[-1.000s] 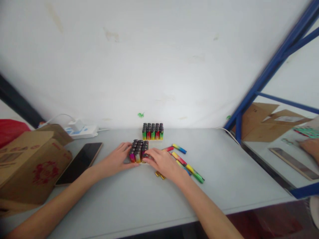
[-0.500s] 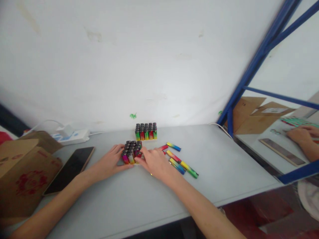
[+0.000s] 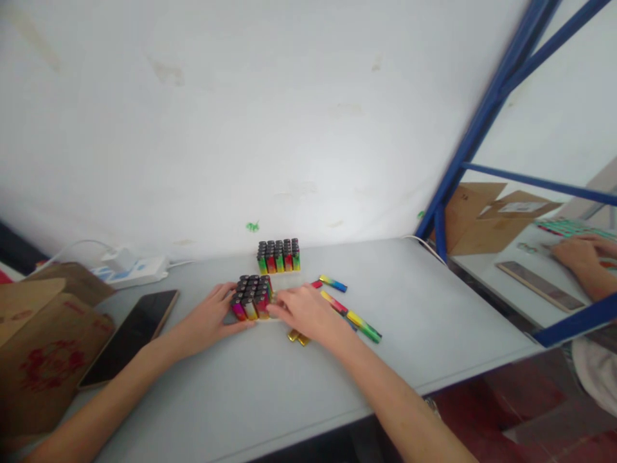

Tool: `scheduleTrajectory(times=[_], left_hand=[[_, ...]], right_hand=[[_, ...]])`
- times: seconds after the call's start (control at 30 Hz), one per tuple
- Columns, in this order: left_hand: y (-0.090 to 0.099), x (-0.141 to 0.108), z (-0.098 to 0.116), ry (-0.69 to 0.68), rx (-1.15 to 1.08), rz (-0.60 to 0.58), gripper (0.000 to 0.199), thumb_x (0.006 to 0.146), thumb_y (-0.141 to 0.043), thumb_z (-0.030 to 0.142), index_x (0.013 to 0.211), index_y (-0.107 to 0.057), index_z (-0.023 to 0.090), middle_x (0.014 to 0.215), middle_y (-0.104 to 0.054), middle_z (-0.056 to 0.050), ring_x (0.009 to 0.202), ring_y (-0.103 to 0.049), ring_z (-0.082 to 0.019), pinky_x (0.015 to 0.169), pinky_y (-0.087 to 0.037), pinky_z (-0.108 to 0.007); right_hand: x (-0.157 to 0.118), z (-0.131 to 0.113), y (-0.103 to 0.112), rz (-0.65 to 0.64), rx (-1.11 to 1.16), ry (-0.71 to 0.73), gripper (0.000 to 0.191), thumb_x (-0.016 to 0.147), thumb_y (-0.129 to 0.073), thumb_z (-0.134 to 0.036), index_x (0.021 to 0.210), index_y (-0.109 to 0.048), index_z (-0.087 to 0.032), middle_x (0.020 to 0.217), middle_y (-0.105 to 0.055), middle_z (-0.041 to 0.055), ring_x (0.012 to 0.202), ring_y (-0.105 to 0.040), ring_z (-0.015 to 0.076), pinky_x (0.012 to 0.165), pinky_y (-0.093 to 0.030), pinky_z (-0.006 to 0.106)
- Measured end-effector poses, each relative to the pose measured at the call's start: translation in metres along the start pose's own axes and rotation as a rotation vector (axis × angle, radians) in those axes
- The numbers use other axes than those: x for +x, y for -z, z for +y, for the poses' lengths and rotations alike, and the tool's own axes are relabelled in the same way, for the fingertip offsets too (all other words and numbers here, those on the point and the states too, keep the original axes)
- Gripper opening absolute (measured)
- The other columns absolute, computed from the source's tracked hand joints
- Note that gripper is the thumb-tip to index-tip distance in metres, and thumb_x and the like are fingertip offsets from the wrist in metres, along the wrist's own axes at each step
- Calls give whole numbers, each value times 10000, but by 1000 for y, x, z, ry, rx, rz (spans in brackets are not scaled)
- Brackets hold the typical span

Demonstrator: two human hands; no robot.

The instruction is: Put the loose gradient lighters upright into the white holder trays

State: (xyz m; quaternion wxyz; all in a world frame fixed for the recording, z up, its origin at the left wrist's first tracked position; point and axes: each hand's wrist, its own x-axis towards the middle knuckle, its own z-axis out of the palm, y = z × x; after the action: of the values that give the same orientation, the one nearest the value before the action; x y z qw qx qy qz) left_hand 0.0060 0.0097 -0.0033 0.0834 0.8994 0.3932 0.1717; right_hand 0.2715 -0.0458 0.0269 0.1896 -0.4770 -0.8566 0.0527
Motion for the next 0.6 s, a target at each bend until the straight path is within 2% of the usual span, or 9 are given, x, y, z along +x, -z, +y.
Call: scheduleTrajectory(times=[0.13, 0.2, 0.37, 0.5, 0.6], left_hand=[[0, 0, 1, 9, 10, -14, 691, 856, -602, 734, 1248, -624, 165, 1293, -592, -143, 1229, -541, -325, 1094, -456, -480], [0, 0, 2, 11, 14, -12, 686, 860, -589, 740, 1243, -625, 173, 1292, -591, -139, 1220, -542, -323, 1084, -459, -476], [1, 1, 4, 17, 32, -19, 671, 861, -583, 737, 1228, -637, 178, 1277, -593, -137, 1192, -547, -320, 1065, -468, -467], [1, 1, 3, 5, 49, -20, 673, 866, -575, 741, 1232, -636, 179, 1262, -595, -131, 1190, -543, -313, 1069, -466, -456], [0, 0, 2, 4, 41, -12, 673, 865, -578, 740, 1234, -638, 181, 1258, -600, -130, 1183, -547, -312, 1063, -466, -455]], right_hand=[[-6, 38, 10, 111, 12, -47, 280, 1065, -418, -190, 1155, -681, -154, 1083, -721, 109, 1029, -657, 218, 958, -502, 355], [-10, 58, 13, 122, -5, -70, 303, 1028, -436, -111, 1223, -665, -150, 1185, -700, 124, 1132, -621, 228, 1035, -480, 379], [-25, 89, 13, 72, -60, -195, 329, 988, -511, -133, 1283, -653, -150, 1318, -662, 149, 1257, -578, 259, 1100, -439, 414], [-34, 100, 11, 23, -81, -385, 478, 951, -574, -151, 1428, -562, -180, 1370, -640, 159, 1256, -591, 277, 1066, -445, 412], [-35, 104, 13, 4, -99, -467, 447, 925, -595, -132, 1369, -613, -175, 1232, -696, 146, 1115, -656, 264, 984, -474, 363]])
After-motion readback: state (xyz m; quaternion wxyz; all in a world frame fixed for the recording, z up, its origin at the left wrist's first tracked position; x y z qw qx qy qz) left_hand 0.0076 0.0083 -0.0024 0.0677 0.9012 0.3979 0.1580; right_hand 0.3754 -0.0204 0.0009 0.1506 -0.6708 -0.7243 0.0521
